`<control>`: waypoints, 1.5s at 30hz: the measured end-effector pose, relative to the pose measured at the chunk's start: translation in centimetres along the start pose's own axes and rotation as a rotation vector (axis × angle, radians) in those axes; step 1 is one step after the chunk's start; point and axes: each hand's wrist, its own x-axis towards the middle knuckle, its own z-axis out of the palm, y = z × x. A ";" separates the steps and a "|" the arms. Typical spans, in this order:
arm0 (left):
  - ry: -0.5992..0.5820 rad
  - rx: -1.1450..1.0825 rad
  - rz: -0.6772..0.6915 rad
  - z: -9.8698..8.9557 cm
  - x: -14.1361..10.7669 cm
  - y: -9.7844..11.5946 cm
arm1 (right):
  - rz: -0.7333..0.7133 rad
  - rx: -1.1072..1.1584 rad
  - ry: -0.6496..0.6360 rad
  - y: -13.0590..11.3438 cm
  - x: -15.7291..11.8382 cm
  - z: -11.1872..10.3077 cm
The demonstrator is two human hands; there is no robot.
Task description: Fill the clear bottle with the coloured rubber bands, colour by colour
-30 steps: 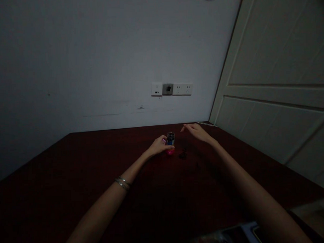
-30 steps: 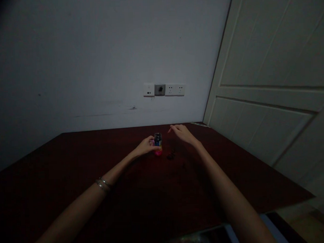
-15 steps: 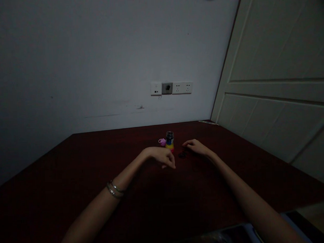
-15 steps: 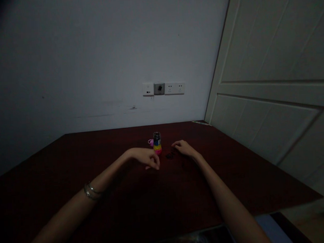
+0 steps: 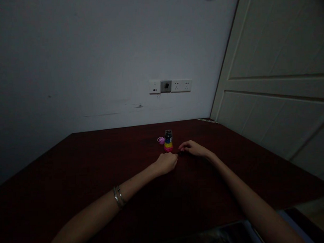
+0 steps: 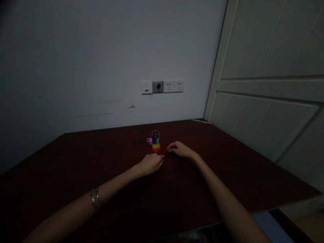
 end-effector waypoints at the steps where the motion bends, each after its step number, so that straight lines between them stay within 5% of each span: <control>1: 0.007 0.002 0.001 0.1 0.2 0.1 | 0.003 0.024 -0.014 -0.1 -0.1 0.1; 6: 0.022 -0.008 -0.022 0.2 0.7 0.7 | 0.024 0.099 -0.028 0.0 -0.2 -0.1; 13: 0.067 -0.041 -0.001 0.3 1.7 1.2 | 0.123 0.150 0.118 1.7 -0.4 -1.4; 35: 0.043 0.089 0.102 -0.5 3.7 1.3 | 0.129 0.117 0.138 3.5 -0.1 -1.6; 39: 0.118 0.039 0.165 -3.0 3.2 1.7 | 0.099 0.064 0.137 3.3 -0.2 -1.6; 45: 0.293 -0.273 0.169 -11.3 3.4 0.7 | 0.136 0.134 0.152 3.0 -0.2 -1.5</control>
